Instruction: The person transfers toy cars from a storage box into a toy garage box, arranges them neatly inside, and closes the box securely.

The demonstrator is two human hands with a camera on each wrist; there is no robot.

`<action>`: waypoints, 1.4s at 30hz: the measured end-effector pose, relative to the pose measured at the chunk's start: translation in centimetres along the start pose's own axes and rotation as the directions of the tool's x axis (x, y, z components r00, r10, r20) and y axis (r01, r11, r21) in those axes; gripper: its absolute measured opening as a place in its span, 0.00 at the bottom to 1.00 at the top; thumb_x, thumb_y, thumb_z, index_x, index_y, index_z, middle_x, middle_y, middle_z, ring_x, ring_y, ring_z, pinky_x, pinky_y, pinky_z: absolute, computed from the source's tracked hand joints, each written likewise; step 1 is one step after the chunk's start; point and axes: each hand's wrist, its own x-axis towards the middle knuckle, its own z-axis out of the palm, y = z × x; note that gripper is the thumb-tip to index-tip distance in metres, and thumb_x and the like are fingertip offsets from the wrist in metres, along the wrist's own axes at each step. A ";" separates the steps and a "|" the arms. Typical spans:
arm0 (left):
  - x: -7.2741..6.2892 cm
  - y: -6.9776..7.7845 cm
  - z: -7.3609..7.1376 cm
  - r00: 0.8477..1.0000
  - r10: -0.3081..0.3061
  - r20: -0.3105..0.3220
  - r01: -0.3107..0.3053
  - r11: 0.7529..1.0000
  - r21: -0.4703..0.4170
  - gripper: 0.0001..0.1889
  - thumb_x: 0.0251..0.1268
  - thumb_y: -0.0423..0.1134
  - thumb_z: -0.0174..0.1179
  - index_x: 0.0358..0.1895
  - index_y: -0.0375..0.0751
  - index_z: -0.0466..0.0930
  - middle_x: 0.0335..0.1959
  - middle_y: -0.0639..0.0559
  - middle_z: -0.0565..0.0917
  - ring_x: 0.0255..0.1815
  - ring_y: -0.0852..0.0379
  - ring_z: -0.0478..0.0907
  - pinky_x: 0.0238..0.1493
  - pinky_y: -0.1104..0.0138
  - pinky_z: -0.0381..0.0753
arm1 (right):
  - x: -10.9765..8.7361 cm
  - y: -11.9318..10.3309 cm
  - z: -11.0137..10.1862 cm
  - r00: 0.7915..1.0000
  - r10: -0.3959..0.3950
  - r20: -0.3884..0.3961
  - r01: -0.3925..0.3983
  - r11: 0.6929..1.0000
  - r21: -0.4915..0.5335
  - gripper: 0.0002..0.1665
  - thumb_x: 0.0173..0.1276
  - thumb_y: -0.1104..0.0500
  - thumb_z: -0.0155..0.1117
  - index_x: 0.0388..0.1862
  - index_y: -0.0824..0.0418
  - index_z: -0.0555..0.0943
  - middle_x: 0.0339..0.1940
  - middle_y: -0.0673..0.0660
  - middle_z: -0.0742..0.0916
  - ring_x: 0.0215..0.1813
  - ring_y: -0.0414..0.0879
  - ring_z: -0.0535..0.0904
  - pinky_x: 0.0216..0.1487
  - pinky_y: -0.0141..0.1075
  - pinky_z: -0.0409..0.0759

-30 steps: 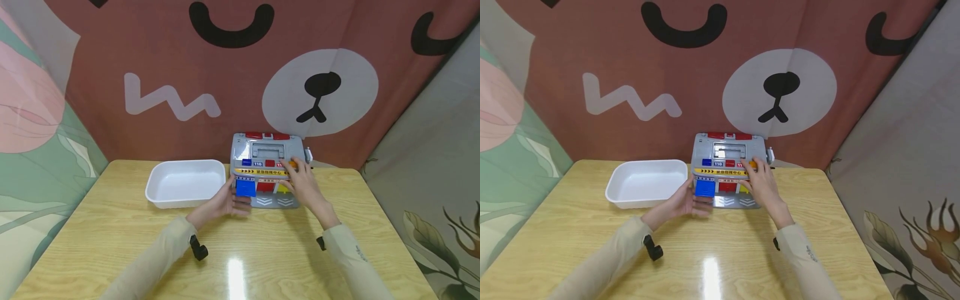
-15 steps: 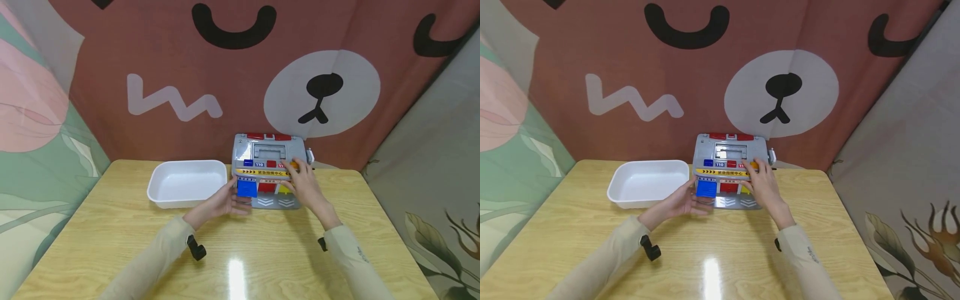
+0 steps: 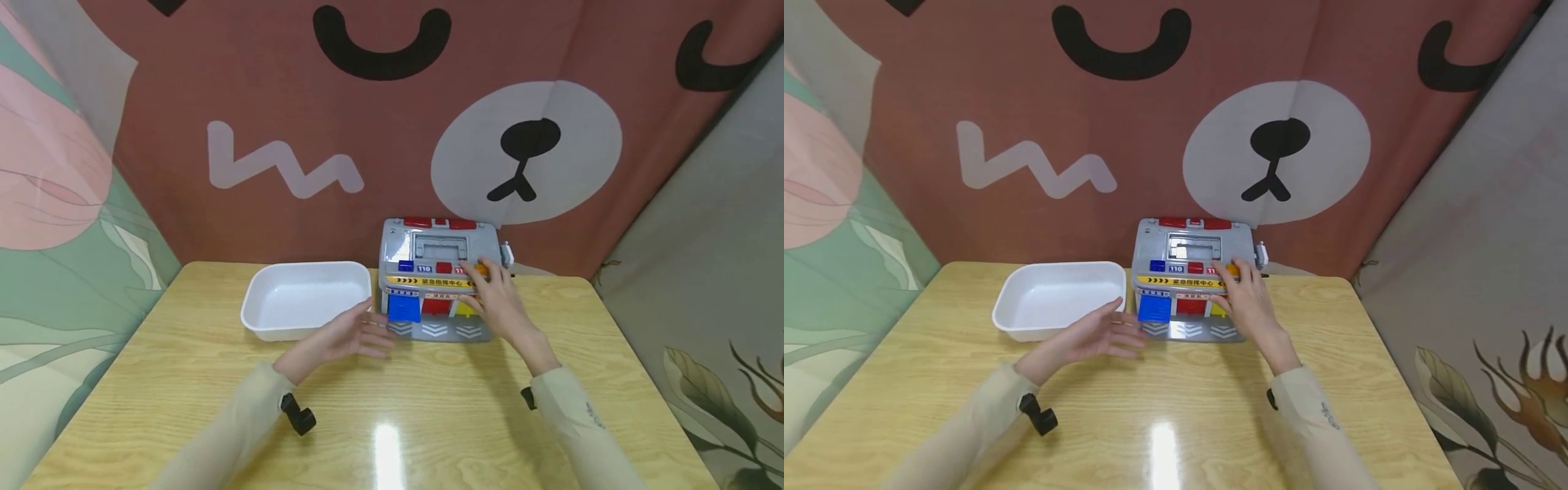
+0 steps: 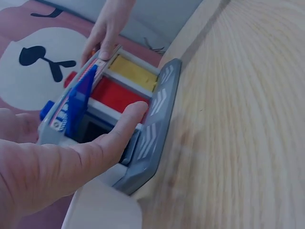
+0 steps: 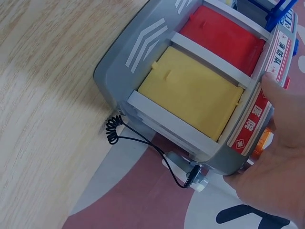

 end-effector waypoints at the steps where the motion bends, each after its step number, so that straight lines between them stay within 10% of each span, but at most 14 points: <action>1: -0.2 0.1 -0.1 1.000 0.001 0.003 -0.001 1.000 0.008 0.41 0.76 0.61 0.31 0.71 0.22 0.46 0.66 0.20 0.61 0.66 0.27 0.61 0.61 0.43 0.67 | 0.0 0.1 0.0 1.000 -0.002 -0.003 0.002 1.000 -0.002 0.39 0.70 0.48 0.61 0.75 0.55 0.60 0.72 0.71 0.59 0.68 0.67 0.54 0.64 0.63 0.62; 8: -1.1 0.8 -0.1 0.992 0.058 -0.116 -0.046 0.993 0.108 0.32 0.79 0.51 0.34 0.68 0.22 0.53 0.61 0.21 0.68 0.60 0.29 0.70 0.57 0.44 0.73 | -0.1 0.1 -0.2 1.000 0.006 -0.011 -0.006 1.000 -0.007 0.39 0.69 0.48 0.62 0.75 0.55 0.61 0.71 0.71 0.59 0.68 0.67 0.55 0.63 0.63 0.63; 15: -1.3 1.3 1.6 0.926 0.257 -0.278 -0.126 0.902 0.413 0.22 0.76 0.44 0.46 0.57 0.25 0.64 0.42 0.29 0.81 0.33 0.47 0.82 0.39 0.53 0.84 | -0.3 0.3 0.0 1.000 0.004 -0.013 -0.004 1.000 -0.019 0.40 0.69 0.48 0.62 0.75 0.55 0.60 0.71 0.70 0.59 0.67 0.67 0.55 0.62 0.63 0.65; 19: -1.0 1.6 2.4 0.834 0.455 -0.313 -0.154 0.736 0.659 0.16 0.74 0.42 0.51 0.52 0.31 0.72 0.32 0.39 0.82 0.29 0.50 0.80 0.28 0.63 0.80 | -0.2 0.3 0.0 1.000 0.000 -0.018 0.000 1.000 -0.024 0.40 0.69 0.48 0.62 0.75 0.55 0.60 0.71 0.70 0.59 0.67 0.67 0.55 0.63 0.63 0.64; 24: 0.0 1.3 2.6 0.660 0.705 -0.261 -0.083 0.414 0.906 0.14 0.69 0.40 0.57 0.50 0.34 0.74 0.30 0.46 0.76 0.29 0.54 0.71 0.27 0.64 0.71 | 0.0 0.1 -0.2 1.000 -0.003 0.005 0.003 1.000 -0.015 0.40 0.69 0.47 0.61 0.75 0.55 0.59 0.71 0.71 0.58 0.67 0.67 0.55 0.63 0.63 0.63; 28: 1.4 1.3 2.8 0.603 0.787 -0.130 -0.032 0.187 0.982 0.23 0.68 0.42 0.58 0.59 0.31 0.69 0.45 0.40 0.72 0.43 0.47 0.67 0.40 0.59 0.71 | 0.0 0.0 -0.2 1.000 0.007 0.023 -0.006 1.000 -0.011 0.40 0.69 0.47 0.61 0.76 0.55 0.59 0.72 0.71 0.58 0.67 0.68 0.54 0.64 0.64 0.62; 32: 2.8 2.0 3.4 0.647 0.762 -0.001 0.013 -0.010 1.000 0.36 0.69 0.48 0.56 0.73 0.35 0.55 0.70 0.38 0.59 0.66 0.42 0.58 0.60 0.49 0.65 | 0.1 -0.1 -0.2 0.999 0.013 0.030 -0.013 1.000 -0.013 0.40 0.69 0.48 0.62 0.75 0.55 0.59 0.72 0.71 0.58 0.68 0.67 0.54 0.64 0.64 0.62; 37: 4.3 3.0 3.9 0.739 0.666 0.096 0.094 -0.244 0.965 0.44 0.71 0.53 0.52 0.78 0.40 0.36 0.79 0.43 0.37 0.76 0.40 0.41 0.70 0.45 0.52 | 0.2 -0.2 -0.3 0.999 0.011 0.042 -0.010 1.000 -0.020 0.40 0.70 0.48 0.61 0.76 0.56 0.58 0.72 0.71 0.57 0.69 0.67 0.54 0.65 0.63 0.62; 42: 5.0 3.5 4.3 0.802 0.588 0.106 0.120 -0.331 0.936 0.43 0.72 0.53 0.50 0.78 0.40 0.35 0.79 0.43 0.38 0.77 0.42 0.43 0.73 0.48 0.47 | 0.2 -0.3 -0.4 0.998 0.015 0.054 -0.014 1.000 -0.020 0.40 0.70 0.48 0.60 0.76 0.57 0.58 0.72 0.72 0.57 0.69 0.68 0.53 0.65 0.63 0.61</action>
